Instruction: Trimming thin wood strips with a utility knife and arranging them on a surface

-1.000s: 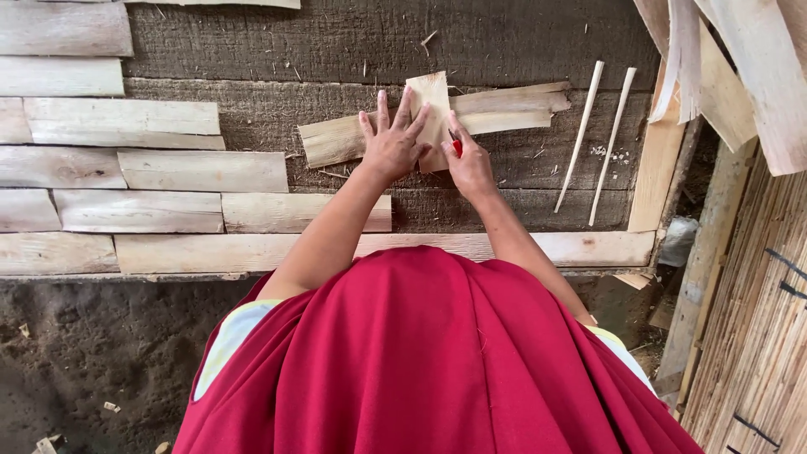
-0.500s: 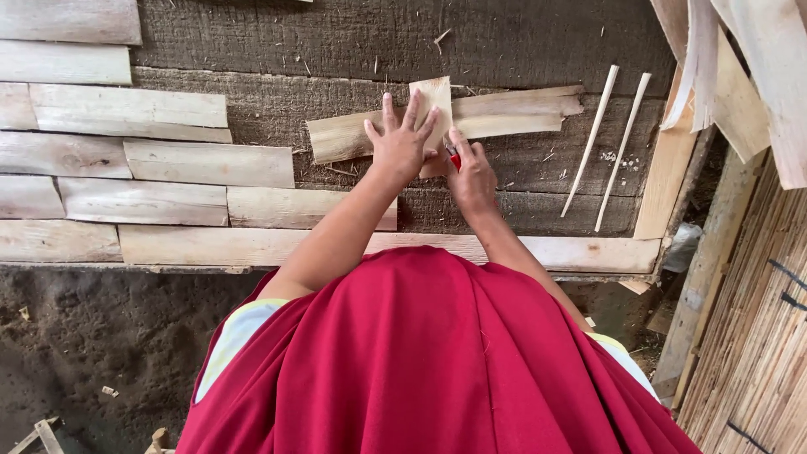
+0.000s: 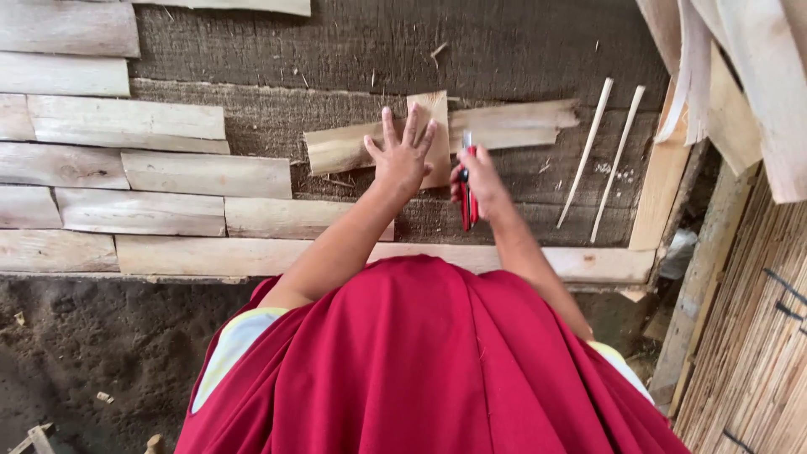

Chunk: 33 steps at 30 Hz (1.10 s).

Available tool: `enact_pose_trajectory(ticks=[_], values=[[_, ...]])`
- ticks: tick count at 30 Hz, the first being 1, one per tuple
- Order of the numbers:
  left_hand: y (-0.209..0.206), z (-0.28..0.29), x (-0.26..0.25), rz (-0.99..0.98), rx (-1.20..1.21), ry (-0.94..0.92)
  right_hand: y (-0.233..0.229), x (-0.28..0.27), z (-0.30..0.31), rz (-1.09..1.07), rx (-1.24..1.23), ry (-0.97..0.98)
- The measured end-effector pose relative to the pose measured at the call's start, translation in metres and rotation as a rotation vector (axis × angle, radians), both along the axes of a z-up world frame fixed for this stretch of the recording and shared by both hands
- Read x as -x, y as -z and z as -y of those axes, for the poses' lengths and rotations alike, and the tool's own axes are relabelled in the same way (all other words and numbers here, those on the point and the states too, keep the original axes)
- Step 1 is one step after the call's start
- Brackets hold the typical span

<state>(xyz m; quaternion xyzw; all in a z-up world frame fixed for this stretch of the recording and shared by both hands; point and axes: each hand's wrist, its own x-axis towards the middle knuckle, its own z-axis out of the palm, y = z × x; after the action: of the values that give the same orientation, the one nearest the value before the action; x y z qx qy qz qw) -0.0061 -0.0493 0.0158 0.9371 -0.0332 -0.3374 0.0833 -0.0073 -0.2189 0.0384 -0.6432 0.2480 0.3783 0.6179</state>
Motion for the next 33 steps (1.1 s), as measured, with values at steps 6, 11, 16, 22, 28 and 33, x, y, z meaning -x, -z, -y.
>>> enact_pose_trajectory(ticks=[6, 11, 16, 22, 28, 33], values=[[0.014, 0.002, 0.001, 0.007, -0.018, 0.021, 0.023, -0.019, -0.019, 0.412, 0.843, -0.618], [0.004, 0.001, -0.001, -0.016, -0.010, 0.025, 0.024, -0.036, -0.033, 0.354, 0.853, -0.704], [0.007, 0.000, -0.001, -0.032, 0.000, 0.023, 0.010, -0.044, -0.037, 0.320, 0.785, -0.733], [0.002, 0.002, -0.002, -0.043, -0.009, 0.014, -0.024, -0.052, -0.040, 0.271, 0.721, -0.848], [0.006, 0.000, -0.002, -0.025, 0.000, 0.002, -0.037, -0.045, -0.044, 0.223, 0.641, -0.743], [-0.011, 0.003, -0.001, -0.015, 0.004, -0.001, -0.020, -0.025, -0.032, 0.138, 0.623, -0.795]])
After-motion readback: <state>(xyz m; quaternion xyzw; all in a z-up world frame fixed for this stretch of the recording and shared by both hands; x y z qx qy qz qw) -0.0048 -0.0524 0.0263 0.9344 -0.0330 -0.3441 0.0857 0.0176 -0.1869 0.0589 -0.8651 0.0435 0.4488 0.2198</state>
